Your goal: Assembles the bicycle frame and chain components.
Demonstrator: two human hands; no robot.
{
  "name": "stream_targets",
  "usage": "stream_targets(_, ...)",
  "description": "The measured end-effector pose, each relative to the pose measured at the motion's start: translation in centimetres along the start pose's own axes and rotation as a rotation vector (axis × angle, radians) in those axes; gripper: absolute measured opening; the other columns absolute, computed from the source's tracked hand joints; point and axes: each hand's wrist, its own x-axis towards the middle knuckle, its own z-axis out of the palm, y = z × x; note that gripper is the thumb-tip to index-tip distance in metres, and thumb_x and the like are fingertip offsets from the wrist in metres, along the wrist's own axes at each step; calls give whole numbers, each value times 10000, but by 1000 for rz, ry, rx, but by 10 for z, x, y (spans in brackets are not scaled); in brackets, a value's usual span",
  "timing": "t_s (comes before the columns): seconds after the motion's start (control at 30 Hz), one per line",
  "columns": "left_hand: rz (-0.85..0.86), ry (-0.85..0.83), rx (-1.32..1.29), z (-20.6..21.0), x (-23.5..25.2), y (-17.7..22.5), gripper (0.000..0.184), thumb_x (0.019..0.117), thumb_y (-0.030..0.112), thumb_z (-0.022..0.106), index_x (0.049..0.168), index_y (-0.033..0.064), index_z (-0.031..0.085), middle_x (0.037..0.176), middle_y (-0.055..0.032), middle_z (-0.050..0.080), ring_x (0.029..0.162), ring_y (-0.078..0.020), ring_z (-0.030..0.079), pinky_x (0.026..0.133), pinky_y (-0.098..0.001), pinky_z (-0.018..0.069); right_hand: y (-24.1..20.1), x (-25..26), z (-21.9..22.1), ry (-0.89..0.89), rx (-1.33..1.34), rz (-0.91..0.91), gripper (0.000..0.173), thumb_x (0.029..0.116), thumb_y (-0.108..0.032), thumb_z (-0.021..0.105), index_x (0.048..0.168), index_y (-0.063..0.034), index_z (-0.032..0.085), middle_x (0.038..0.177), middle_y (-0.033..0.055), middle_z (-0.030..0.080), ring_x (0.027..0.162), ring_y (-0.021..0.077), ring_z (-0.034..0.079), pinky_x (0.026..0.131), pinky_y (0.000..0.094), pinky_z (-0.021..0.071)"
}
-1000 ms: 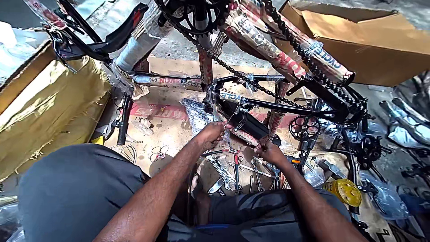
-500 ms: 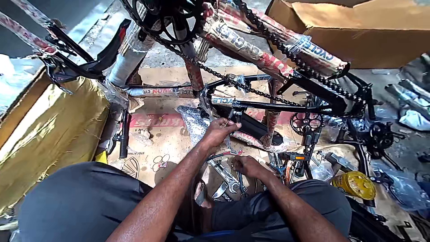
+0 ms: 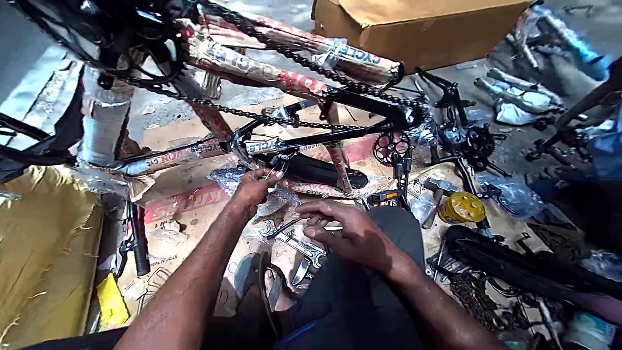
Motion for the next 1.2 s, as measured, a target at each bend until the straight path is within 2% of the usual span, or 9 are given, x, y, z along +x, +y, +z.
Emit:
stream_targets(0.13, 6, -19, 70, 2, -1, 6, 123, 1005, 271, 661, 1062, 163, 676, 714, 41, 547, 490, -35, 369, 442, -210, 319, 14, -78, -72, 508, 115, 228, 296, 1024, -158, 605, 1296, -44, 631, 1118, 68, 719, 916, 140, 715, 810, 325, 625)
stream_targets(0.2, -4, -4, 95, 4, -4, 10, 109, 1022, 267, 631, 1037, 161, 654, 694, 47, 520, 475, -34, 357, 430, -204, 318, 56, -129, -82, 679, 71, 526, 258, 1024, -183, 618, 1254, -74, 663, 991, 76, 720, 797, 181, 705, 704, 375, 622)
stream_targets(0.3, -3, 8, 119, 3, -3, 10, 99, 1044, 244, 584, 1029, 163, 640, 686, 57, 523, 464, -20, 363, 419, -191, 323, 118, -217, -58, 473, -86, 1021, 284, 1024, -299, 631, 1202, -82, 678, 972, 137, 715, 809, 297, 698, 746, 550, 579)
stream_targets(0.43, -8, 25, 106, 2, 0, 10, 103, 1056, 208, 552, 985, 176, 619, 657, 78, 516, 450, -5, 362, 406, -175, 312, 162, -278, 17, -6, -65, 1292, 335, 1007, -303, 598, 1249, -94, 695, 1138, 159, 722, 1096, 346, 679, 981, 590, 507)
stream_targets(0.67, -70, 83, 125, 7, -7, 17, 176, 1068, 218, 517, 900, 204, 567, 565, 103, 381, 424, -7, 332, 400, -166, 312, 166, -251, 65, -34, -62, 1207, 343, 1005, -294, 544, 1246, -100, 692, 1205, 187, 700, 1155, 388, 654, 969, 612, 493)
stream_targets(0.73, -79, 119, 157, 14, -12, 23, 186, 1072, 204, 514, 891, 199, 561, 554, 107, 388, 416, -4, 343, 394, -162, 327, 165, -252, 66, -90, -77, 1238, 318, 989, -260, 561, 1189, -50, 691, 1172, 228, 689, 1133, 423, 649, 941, 627, 503)
stream_targets(0.9, -141, 129, 214, 29, -29, 39, 143, 1084, 208, 487, 961, 182, 556, 595, 97, 454, 455, -15, 433, 444, -173, 413, 158, -265, 70, -180, -105, 1246, 347, 1029, -188, 497, 1316, -32, 617, 1153, 264, 685, 1074, 470, 664, 900, 638, 517)
stream_targets(0.97, -167, 142, 217, 30, -31, 39, 138, 1091, 218, 472, 995, 176, 561, 603, 94, 463, 463, -14, 454, 449, -168, 430, 153, -271, 73, -194, -111, 1231, 301, 1036, -145, 474, 1224, 4, 657, 1132, 269, 684, 1070, 473, 660, 888, 636, 519)
stream_targets(1.2, -211, 104, 222, 16, -22, 38, 214, 1098, 266, 459, 927, 186, 559, 605, 86, 493, 468, -21, 466, 462, -180, 440, 164, -297, 96, -8, -214, 1109, 388, 1024, -104, 452, 1371, -149, 619, 1169, 215, 692, 985, 429, 696, 812, 593, 554)
